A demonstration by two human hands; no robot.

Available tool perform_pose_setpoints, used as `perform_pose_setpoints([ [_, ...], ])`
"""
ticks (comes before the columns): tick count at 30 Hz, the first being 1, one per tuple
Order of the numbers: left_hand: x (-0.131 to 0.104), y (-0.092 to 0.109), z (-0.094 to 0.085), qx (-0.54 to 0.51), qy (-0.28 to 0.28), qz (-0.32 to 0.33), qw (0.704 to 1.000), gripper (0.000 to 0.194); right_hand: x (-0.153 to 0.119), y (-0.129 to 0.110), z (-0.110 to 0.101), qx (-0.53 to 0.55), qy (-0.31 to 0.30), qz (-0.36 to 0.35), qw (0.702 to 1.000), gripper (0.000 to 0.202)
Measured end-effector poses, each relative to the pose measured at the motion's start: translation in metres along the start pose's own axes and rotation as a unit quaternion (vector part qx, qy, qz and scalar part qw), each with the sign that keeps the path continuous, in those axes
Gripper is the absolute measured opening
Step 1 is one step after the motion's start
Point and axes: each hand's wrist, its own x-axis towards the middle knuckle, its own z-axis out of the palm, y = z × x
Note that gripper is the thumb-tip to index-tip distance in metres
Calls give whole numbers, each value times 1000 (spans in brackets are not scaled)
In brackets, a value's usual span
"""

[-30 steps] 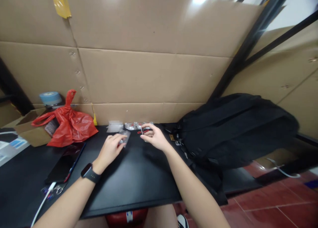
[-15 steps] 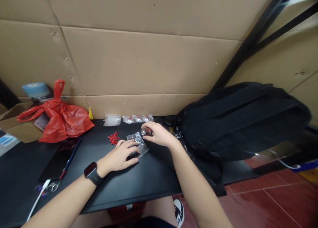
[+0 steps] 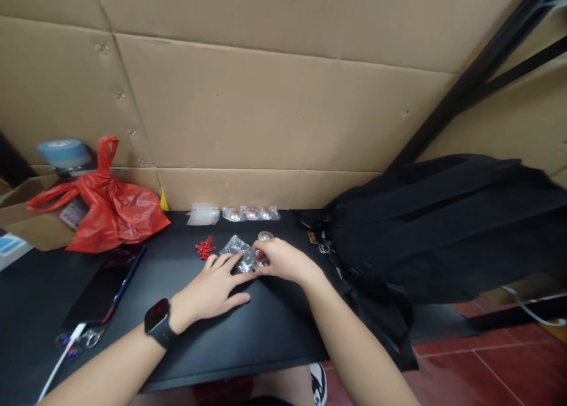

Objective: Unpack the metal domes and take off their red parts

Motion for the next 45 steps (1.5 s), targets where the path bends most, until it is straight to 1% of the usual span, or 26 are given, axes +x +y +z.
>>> perform_pose_setpoints([
  [3, 0, -2, 0, -7, 4, 8, 1000, 44, 2, 1, 0, 26, 22, -50, 998, 36],
  [5, 1, -4, 1, -15, 6, 17, 1000, 42, 3, 3, 1, 52, 23, -78, 995, 37],
  [8, 1, -6, 1, -33, 23, 28, 999, 39, 5, 7, 3, 82, 26, -93, 992, 39],
  [11, 0, -7, 2, -49, 39, 33, 998, 37, 10, 11, 7, 65, 56, -93, 992, 36],
  [15, -1, -7, 2, -50, 43, 37, 997, 37, 18, 13, 16, 30, 103, -67, 992, 35],
  [20, -2, -7, -1, -54, 28, 22, 998, 34, 29, 11, 29, 18, 150, -67, 986, 26],
  [23, -2, -8, -4, -59, 14, 11, 998, 32, 33, 9, 34, 10, 166, -64, 984, 18],
  [25, -1, -10, -5, -63, 18, 12, 998, 30, 35, 8, 36, 3, 173, -56, 983, 14],
  [28, 0, -13, -7, -70, 49, 20, 996, 29, 35, 9, 36, 5, 166, -63, 984, 16],
  [32, 2, -18, -9, -65, 79, 3, 995, 25, 30, 13, 28, 40, 113, -118, 986, 9],
  [34, 2, -22, -7, -57, 94, -17, 994, 32, 27, 16, 21, 58, 84, -141, 985, 13],
  [36, 2, -25, -5, -45, 109, -35, 992, 43, 25, 20, 15, 74, 60, -158, 983, 11],
  [38, 3, -28, -2, -26, 121, -46, 991, 46, 24, 24, 13, 89, 51, -162, 981, 21],
  [40, 4, -29, 1, 1, 131, -55, 990, 40, 25, 27, 14, 88, 56, -153, 983, 29],
  [42, 5, -30, 2, 27, 141, -69, 987, 30, 26, 29, 18, 76, 63, -145, 984, 30],
  [45, 6, -32, 3, 41, 161, -90, 982, 23, 29, 27, 25, 67, 75, -127, 987, 19],
])
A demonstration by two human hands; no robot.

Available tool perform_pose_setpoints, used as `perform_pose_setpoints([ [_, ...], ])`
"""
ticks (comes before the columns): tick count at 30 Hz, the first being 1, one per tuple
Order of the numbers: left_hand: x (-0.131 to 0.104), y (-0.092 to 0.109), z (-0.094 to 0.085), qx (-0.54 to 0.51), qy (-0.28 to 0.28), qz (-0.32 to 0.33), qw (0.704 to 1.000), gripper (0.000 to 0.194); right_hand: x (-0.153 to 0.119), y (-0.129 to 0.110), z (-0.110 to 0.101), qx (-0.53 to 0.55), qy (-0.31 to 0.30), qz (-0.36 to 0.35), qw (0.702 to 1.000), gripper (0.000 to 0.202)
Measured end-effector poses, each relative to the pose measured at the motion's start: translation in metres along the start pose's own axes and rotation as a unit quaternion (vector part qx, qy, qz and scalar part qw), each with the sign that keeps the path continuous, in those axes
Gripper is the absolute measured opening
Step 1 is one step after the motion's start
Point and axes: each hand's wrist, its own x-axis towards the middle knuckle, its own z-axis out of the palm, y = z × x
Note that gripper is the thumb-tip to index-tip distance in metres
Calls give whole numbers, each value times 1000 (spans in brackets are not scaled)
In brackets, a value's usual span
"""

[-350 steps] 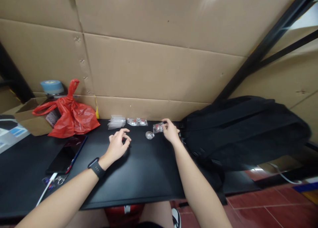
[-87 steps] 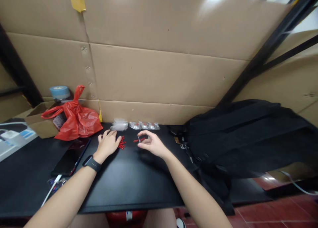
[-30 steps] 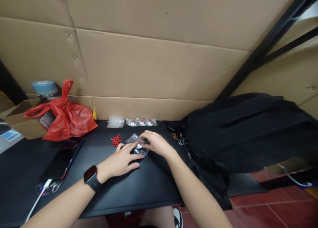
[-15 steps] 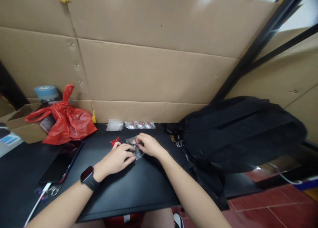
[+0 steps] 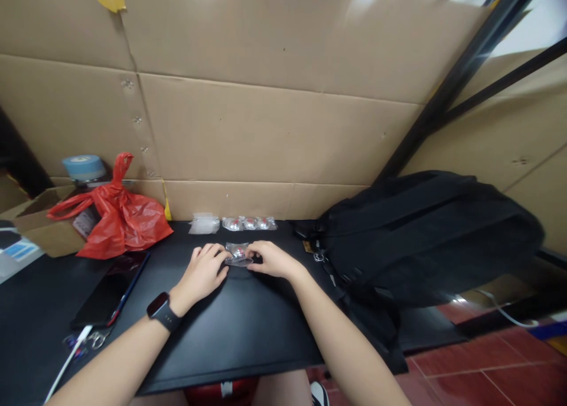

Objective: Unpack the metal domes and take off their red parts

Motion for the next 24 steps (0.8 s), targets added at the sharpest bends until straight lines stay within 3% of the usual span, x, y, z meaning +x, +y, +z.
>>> perform_pose_setpoints([
  [3, 1, -3, -1, -13, 20, -24, 999, 17, 2, -3, 3, 0, 11, 12, 1000, 5],
  [12, 5, -1, 2, -61, 48, -71, 995, 23, 1, 2, 8, 5, 1, 44, 999, 12],
  [15, 6, 1, -1, -27, 46, -62, 997, 26, 4, -2, 14, -26, 18, 65, 997, 18],
  [17, 7, 3, -3, -10, 48, -47, 998, 17, 5, -8, 13, -34, 57, 66, 996, 12],
  [20, 7, 6, -6, -16, 43, -1, 999, 14, 4, -16, 8, -26, 101, 34, 994, 13],
  [24, 4, 8, -2, -40, 11, 26, 999, 22, 1, -20, 5, -20, 39, -16, 999, 34],
])
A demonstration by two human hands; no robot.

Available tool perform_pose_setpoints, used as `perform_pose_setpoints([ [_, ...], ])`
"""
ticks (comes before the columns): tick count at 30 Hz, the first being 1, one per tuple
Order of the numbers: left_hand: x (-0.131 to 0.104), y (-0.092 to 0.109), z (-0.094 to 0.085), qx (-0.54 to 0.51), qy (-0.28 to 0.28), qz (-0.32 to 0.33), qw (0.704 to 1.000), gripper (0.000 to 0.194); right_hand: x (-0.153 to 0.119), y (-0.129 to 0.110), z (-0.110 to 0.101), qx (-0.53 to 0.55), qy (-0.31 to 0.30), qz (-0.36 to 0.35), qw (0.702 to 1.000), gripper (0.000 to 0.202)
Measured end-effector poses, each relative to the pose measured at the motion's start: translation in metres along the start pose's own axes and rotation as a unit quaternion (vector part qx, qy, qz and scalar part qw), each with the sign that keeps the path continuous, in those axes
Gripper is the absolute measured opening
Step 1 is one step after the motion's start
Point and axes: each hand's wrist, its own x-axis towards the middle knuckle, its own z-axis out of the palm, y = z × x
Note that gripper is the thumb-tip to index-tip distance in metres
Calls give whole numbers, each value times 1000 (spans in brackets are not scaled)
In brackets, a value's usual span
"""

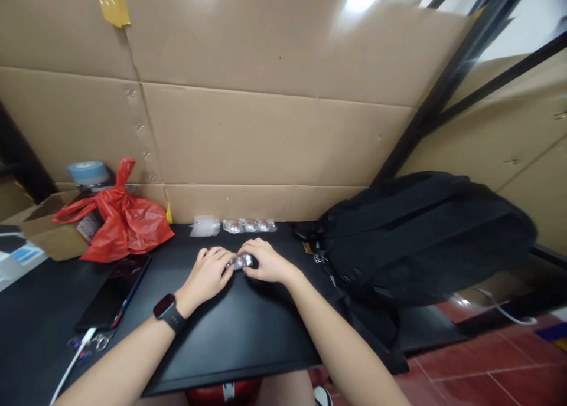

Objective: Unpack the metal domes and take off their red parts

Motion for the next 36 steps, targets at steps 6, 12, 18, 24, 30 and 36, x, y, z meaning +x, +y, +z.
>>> perform_pose_setpoints([
  [6, -1, -7, 8, -4, -17, -39, 999, 39, -1, 6, 4, 13, -28, 43, 999, 41],
  [12, 1, -17, 13, -40, 9, -91, 995, 34, 0, 3, -3, 68, -25, 64, 995, 38],
  [18, 1, -18, 14, -100, 27, -149, 983, 36, 3, 5, 8, 144, 15, 62, 987, 44],
  [24, 4, -11, 6, -140, 66, -181, 971, 32, 6, 10, 15, 243, 87, 101, 961, 46],
  [30, 4, -10, 5, -160, 75, -183, 967, 34, 10, 7, 20, 258, 129, 106, 952, 48],
  [36, 5, -8, 4, -175, 50, -184, 966, 34, 7, 36, 6, 255, 189, 130, 939, 46],
])
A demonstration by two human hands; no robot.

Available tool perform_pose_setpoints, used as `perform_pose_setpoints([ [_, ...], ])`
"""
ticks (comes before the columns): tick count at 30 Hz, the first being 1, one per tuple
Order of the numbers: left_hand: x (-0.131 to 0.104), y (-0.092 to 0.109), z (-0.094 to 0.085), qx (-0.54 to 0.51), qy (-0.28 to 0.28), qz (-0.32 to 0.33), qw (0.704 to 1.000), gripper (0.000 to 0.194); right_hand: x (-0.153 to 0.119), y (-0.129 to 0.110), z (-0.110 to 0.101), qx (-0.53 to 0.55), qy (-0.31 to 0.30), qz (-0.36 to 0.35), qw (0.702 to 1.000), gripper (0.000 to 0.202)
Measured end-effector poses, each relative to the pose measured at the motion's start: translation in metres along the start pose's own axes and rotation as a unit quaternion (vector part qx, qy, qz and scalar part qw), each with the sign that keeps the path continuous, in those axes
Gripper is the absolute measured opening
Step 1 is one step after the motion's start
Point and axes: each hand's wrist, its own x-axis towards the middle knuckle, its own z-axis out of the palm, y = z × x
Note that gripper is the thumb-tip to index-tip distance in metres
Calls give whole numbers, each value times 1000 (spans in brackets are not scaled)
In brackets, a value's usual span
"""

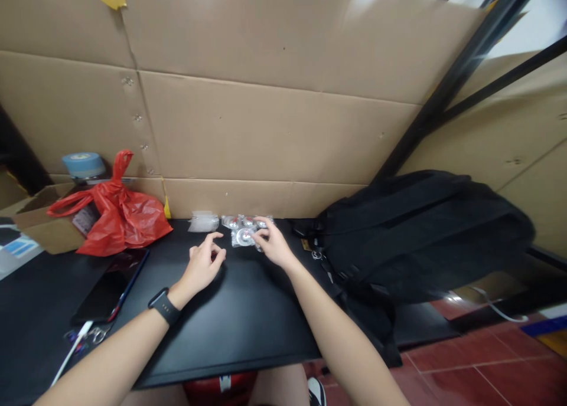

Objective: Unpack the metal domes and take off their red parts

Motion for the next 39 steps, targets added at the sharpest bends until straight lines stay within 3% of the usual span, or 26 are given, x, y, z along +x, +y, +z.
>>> perform_pose_setpoints([
  [4, -1, 0, 1, 10, 2, 10, 1000, 37, 6, 27, -28, -89, 98, 25, 991, 47],
  [7, -2, -2, 2, 16, 2, 13, 1000, 39, 8, 45, -39, -140, 114, 51, 982, 43],
  [12, -4, -3, 5, 23, -5, 15, 1000, 42, 19, 58, -32, -222, 86, 82, 968, 41],
  [17, -2, -7, 2, 73, 11, 28, 997, 39, 26, 56, -26, -341, 108, 75, 931, 35],
  [19, 1, -10, -4, 105, 42, 30, 993, 39, 23, 52, -29, -324, 80, 28, 942, 23],
  [22, 5, -19, -16, 150, 69, 17, 986, 41, 14, 43, -34, -236, -29, -47, 970, 21],
  [24, 7, -25, -24, 176, 55, 8, 983, 38, 8, 38, -36, -200, -92, -62, 974, 30],
  [26, 8, -31, -30, 187, 30, 11, 982, 34, 3, 35, -35, -195, -116, -52, 972, 33],
  [31, 7, -37, -35, 195, -29, 76, 977, 16, 1, 29, -30, -195, -118, -30, 973, 28],
  [35, 5, -34, -29, 211, -20, 96, 973, 16, 1, 21, -26, -175, -98, -45, 979, 26],
  [39, 4, -28, -21, 228, -4, 64, 972, 14, 2, 11, -19, -164, -58, -85, 981, 24],
])
